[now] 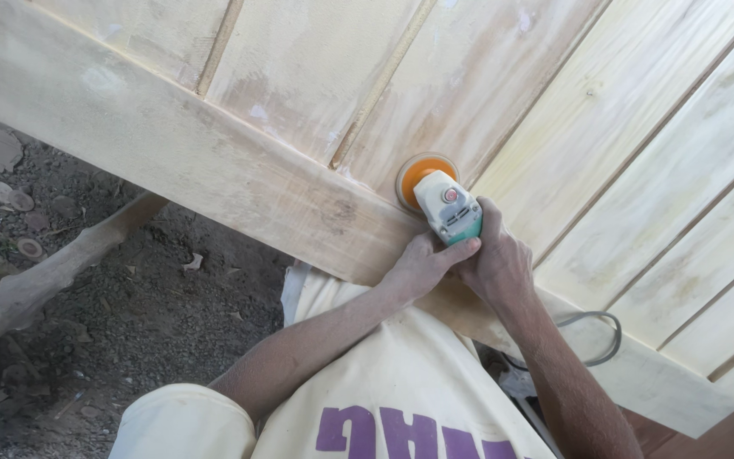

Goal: The person uses an electric orbital sander to smooth the surface of a large wooden panel. They move the sander across the vertical slats and horizontal frame, occasionally pausing to wipe away dust with their hand.

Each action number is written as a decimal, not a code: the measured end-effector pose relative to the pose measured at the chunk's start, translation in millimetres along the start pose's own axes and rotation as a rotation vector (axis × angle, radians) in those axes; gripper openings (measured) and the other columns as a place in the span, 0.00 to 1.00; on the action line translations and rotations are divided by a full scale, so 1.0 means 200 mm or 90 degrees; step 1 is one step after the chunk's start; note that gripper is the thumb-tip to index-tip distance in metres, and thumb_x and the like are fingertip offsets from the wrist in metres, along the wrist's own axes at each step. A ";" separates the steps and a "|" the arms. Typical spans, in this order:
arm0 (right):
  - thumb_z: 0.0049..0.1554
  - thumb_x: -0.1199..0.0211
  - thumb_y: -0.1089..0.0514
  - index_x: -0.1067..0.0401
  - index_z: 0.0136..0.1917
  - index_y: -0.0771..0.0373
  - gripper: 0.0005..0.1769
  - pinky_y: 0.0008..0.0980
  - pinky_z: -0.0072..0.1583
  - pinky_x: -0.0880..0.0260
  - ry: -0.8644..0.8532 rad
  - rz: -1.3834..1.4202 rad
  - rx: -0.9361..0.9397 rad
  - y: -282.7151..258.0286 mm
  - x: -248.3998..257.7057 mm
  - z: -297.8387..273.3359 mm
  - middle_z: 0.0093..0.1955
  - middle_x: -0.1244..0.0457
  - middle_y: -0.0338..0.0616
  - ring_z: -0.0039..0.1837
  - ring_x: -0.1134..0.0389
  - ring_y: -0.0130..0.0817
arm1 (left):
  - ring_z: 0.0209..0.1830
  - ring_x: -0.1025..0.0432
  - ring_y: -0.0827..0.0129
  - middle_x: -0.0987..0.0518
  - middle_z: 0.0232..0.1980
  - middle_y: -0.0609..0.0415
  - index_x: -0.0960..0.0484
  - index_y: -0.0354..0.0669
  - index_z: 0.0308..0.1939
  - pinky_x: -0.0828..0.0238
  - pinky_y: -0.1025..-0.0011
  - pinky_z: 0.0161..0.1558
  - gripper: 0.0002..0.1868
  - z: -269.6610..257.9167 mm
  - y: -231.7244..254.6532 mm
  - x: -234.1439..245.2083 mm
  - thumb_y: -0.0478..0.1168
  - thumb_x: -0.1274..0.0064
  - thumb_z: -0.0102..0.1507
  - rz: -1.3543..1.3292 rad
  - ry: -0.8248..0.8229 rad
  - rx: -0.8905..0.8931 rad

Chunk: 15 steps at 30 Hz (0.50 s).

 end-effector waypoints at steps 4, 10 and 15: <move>0.34 0.16 0.52 0.49 0.71 0.63 0.60 0.53 0.48 0.24 0.015 0.012 0.015 0.04 0.02 -0.01 0.51 0.30 0.63 0.49 0.26 0.59 | 0.52 0.23 0.66 0.20 0.56 0.43 0.28 0.29 0.65 0.23 0.69 0.51 0.40 0.01 -0.03 -0.03 0.59 0.42 0.61 -0.050 -0.017 0.015; 0.42 0.22 0.57 0.51 0.73 0.64 0.54 0.53 0.47 0.24 -0.016 -0.018 0.023 0.01 -0.04 0.02 0.52 0.31 0.63 0.49 0.26 0.59 | 0.59 0.25 0.65 0.20 0.59 0.43 0.26 0.27 0.64 0.27 0.69 0.58 0.37 0.01 -0.09 0.02 0.56 0.41 0.62 -0.088 0.005 -0.052; 0.42 0.24 0.59 0.49 0.73 0.64 0.51 0.53 0.48 0.25 0.004 -0.011 0.019 0.01 -0.04 0.02 0.53 0.31 0.63 0.50 0.26 0.59 | 0.60 0.26 0.66 0.21 0.59 0.44 0.27 0.29 0.64 0.27 0.69 0.59 0.37 0.01 -0.05 0.04 0.56 0.41 0.62 -0.054 -0.014 -0.047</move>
Point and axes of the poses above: each hand's wrist, its own z-axis towards the middle knuckle, its own x-axis out of the back of the hand, y = z × x, the point moved 2 cm from there along z, towards the middle knuckle
